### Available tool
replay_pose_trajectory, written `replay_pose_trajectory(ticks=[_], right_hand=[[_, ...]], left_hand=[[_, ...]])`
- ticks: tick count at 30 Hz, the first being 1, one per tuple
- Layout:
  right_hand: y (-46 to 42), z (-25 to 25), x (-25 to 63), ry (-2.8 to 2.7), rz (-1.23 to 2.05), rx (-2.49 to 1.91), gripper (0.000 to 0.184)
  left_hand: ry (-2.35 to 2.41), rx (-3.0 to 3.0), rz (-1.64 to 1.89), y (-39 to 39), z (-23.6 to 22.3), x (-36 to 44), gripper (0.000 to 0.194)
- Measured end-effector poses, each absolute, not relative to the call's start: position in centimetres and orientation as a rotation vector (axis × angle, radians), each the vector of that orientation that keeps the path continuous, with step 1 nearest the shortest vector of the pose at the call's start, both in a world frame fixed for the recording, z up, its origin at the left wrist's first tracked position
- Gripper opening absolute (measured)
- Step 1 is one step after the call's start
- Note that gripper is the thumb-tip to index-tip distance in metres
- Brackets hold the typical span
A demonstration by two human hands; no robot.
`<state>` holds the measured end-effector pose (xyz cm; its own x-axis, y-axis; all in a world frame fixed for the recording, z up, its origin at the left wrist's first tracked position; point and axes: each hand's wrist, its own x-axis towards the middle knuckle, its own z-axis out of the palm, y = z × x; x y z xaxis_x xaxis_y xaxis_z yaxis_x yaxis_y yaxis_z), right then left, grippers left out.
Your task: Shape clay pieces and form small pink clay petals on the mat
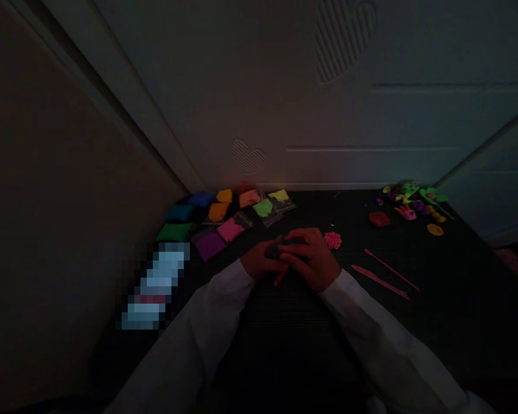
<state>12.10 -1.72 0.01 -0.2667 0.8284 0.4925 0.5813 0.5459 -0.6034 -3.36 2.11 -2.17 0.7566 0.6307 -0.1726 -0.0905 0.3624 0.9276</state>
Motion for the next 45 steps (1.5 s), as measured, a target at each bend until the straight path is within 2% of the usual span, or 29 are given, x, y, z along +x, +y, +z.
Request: replay_pose_trajectory(ticks=[5,21,30,33,38,41,43,45], right_hand=[[-2.1,0.5,11.8,-2.048,0.369,-1.15,0.021],[-2.3,0.7,11.8,-2.093,0.373,-1.128,0.021],[-2.6,1.1,11.3,-2.095,0.505,-1.13,0.017],[-2.6,0.9,11.4,-2.002,0.47,-1.111,0.017],[-1.9,0.8,12.3,-1.664,0.377,-1.187,0.023],[-1.4,0.6,12.5,-1.58,0.653,-1.213,0.022],[-1.2,0.2,12.5,-1.565,0.886,-1.232,0.022],[-1.1,0.0,12.4,-1.569,0.988,-1.267,0.022]], left_hand=[[0.549,1.197,0.464,2.4,-2.3,-3.3,0.014],[0.508,1.066,0.36,2.2,-2.6,-3.4,0.024],[0.515,1.115,0.306,2.3,-2.9,-4.0,0.027],[0.552,1.148,0.425,2.3,-3.1,-3.7,0.034],[0.72,1.379,0.836,1.9,-2.4,-3.4,0.038],[0.934,1.746,1.008,1.6,-1.6,-3.4,0.034],[1.047,1.954,1.002,1.5,-1.3,-3.4,0.03],[1.103,2.112,0.956,1.5,-1.4,-3.5,0.03]])
